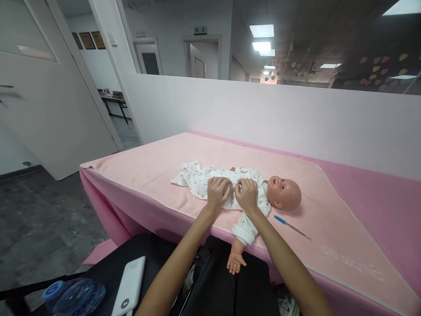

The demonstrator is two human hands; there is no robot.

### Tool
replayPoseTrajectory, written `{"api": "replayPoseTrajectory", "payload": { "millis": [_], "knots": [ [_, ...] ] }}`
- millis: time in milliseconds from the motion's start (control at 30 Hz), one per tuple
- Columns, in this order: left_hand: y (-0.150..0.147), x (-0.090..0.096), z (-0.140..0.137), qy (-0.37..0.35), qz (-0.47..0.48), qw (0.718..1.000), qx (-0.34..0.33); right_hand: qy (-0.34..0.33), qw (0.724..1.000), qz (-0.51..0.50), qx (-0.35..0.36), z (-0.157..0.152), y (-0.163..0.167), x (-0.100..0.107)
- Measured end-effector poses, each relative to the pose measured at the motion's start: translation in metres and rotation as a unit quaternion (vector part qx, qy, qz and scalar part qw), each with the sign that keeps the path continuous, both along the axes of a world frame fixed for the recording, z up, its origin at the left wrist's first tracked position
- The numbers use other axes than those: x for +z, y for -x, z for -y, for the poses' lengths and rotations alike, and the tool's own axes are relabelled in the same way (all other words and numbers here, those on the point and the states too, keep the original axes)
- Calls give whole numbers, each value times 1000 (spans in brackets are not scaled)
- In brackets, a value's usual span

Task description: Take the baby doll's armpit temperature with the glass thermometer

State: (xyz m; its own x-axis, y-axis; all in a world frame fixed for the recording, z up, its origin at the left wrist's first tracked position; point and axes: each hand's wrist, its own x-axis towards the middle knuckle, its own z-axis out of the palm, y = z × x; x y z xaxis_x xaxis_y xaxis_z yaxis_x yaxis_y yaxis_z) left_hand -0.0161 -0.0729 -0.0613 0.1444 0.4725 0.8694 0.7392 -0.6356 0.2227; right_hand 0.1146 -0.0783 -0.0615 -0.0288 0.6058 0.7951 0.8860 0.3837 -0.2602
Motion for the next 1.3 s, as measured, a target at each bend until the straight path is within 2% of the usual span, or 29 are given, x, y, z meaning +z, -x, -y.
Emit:
{"api": "replayPoseTrajectory", "payload": {
  "millis": [133,733,933,1300],
  "knots": [
    [-2,1,0,23,-36,999,-4,4,1000,10,-13,0,0,0],
    [-4,1,-2,79,-40,996,12,4,998,30,-63,1,0,0],
    [1,0,-4,78,24,995,55,4,996,15,-88,1,0,1],
    [4,-4,-8,107,73,980,151,9,993,8,-118,0,-1,1]
  ]
}}
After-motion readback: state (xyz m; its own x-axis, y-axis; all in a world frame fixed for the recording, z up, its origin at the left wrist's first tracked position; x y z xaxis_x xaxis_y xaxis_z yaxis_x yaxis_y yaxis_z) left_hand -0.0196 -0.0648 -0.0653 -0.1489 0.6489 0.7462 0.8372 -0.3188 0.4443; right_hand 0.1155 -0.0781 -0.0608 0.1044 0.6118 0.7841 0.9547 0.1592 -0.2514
